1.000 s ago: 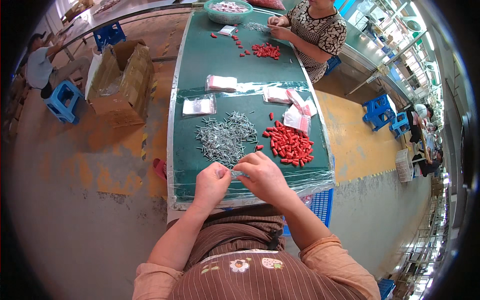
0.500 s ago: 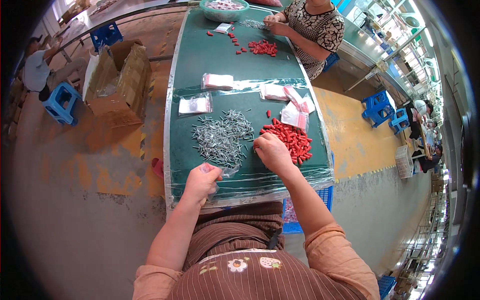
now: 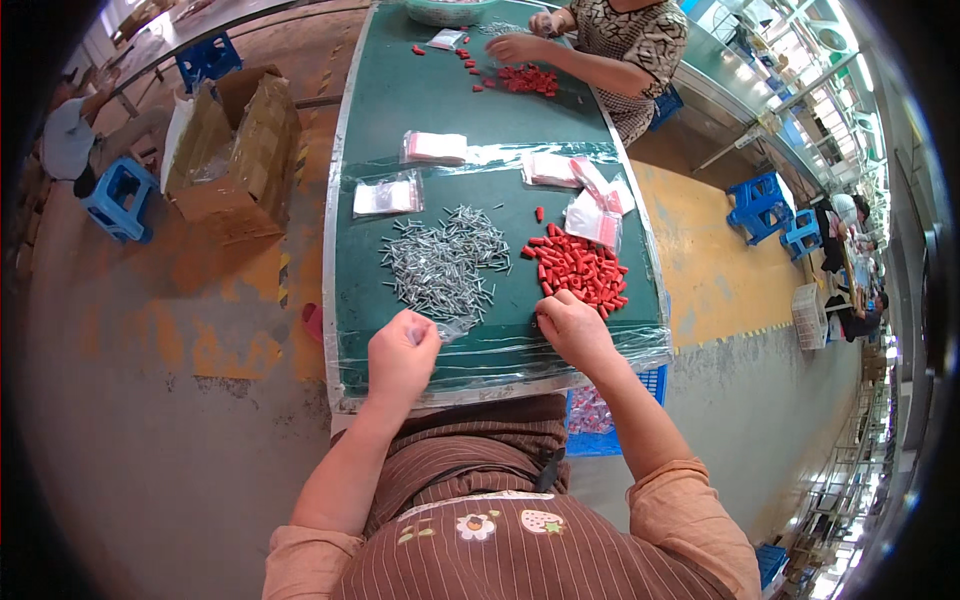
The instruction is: The person places small metal pins and red plastic caps into plastic bags by hand.
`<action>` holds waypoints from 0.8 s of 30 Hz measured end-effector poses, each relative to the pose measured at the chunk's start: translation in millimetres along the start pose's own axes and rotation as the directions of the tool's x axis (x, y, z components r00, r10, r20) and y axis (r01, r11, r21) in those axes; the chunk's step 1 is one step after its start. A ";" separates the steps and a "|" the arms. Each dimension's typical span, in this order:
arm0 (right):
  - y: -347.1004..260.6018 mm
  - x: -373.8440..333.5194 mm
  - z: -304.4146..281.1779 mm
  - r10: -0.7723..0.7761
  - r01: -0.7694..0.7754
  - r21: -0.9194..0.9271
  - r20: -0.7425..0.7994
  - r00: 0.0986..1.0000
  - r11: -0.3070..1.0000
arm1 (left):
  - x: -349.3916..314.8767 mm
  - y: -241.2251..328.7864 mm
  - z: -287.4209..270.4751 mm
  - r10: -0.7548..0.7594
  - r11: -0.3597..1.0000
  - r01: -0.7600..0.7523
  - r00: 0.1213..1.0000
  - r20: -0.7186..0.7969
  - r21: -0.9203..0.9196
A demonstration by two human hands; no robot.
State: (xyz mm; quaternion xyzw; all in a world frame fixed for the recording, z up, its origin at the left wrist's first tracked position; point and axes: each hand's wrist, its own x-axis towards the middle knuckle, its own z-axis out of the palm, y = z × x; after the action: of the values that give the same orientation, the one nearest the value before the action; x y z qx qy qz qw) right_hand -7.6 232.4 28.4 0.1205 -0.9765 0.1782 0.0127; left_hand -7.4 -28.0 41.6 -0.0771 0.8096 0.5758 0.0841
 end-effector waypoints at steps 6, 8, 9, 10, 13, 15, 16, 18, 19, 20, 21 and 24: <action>-9.8 -3.2 12.0 -0.004 0.004 -0.011 -0.039 0.999 1.000 | -4.8 0.8 10.6 0.441 0.868 -0.416 0.897 -0.037 0.272; -9.6 -2.4 11.2 0.039 -0.039 -0.044 0.015 0.999 0.998 | -4.7 -1.2 10.5 0.272 0.955 -0.264 0.961 -0.045 0.138; -10.2 -2.1 10.0 0.037 -0.037 -0.042 0.012 0.999 0.998 | -4.8 -0.2 10.4 0.275 0.954 -0.266 0.960 -0.047 0.141; -11.5 -2.0 7.6 0.085 -0.084 -0.052 0.024 0.996 0.995 | -5.0 1.5 10.4 0.240 0.965 -0.235 0.970 -0.035 0.121; -14.1 -1.7 3.4 0.146 -0.142 -0.074 0.049 0.988 0.987 | -3.9 -0.2 13.6 0.211 0.974 -0.208 0.977 -0.023 0.094; -15.5 -1.1 0.6 0.161 -0.156 -0.088 0.060 0.985 0.984 | -2.5 -1.7 16.1 0.217 0.973 -0.215 0.976 -0.022 0.085; -16.3 -1.0 -1.3 0.164 -0.162 -0.033 0.037 0.986 0.986 | -2.6 -1.8 17.4 0.192 0.978 -0.191 0.981 -0.011 0.079; -21.3 -0.1 -7.0 0.168 -0.168 0.022 0.014 0.986 0.986 | -1.0 -2.9 20.7 0.168 0.983 -0.168 0.986 0.001 0.072; -29.1 1.4 -9.5 0.147 -0.143 0.254 0.004 0.989 0.957 | -0.2 -5.8 21.4 0.181 0.980 -0.181 0.983 0.006 0.085; -37.8 2.0 -14.6 0.135 -0.113 0.467 -0.013 0.991 0.877 | 0.0 -5.9 22.7 0.197 0.976 -0.198 0.980 0.016 0.093; -50.9 2.0 -20.3 0.136 -0.114 0.466 -0.012 0.991 0.877 | -1.2 -4.4 23.4 0.196 0.976 -0.197 0.980 0.016 0.092; -84.9 0.5 -20.6 0.029 0.044 0.672 -0.096 0.995 0.740 | -2.2 0.4 29.2 0.227 0.969 -0.230 0.973 0.040 0.092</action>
State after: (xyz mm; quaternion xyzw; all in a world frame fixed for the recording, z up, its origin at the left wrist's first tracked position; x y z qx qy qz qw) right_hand 11.9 162.4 77.0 0.1117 -0.8440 0.5242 0.0181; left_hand -4.0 -0.2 33.0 0.0290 0.8386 0.5430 0.0325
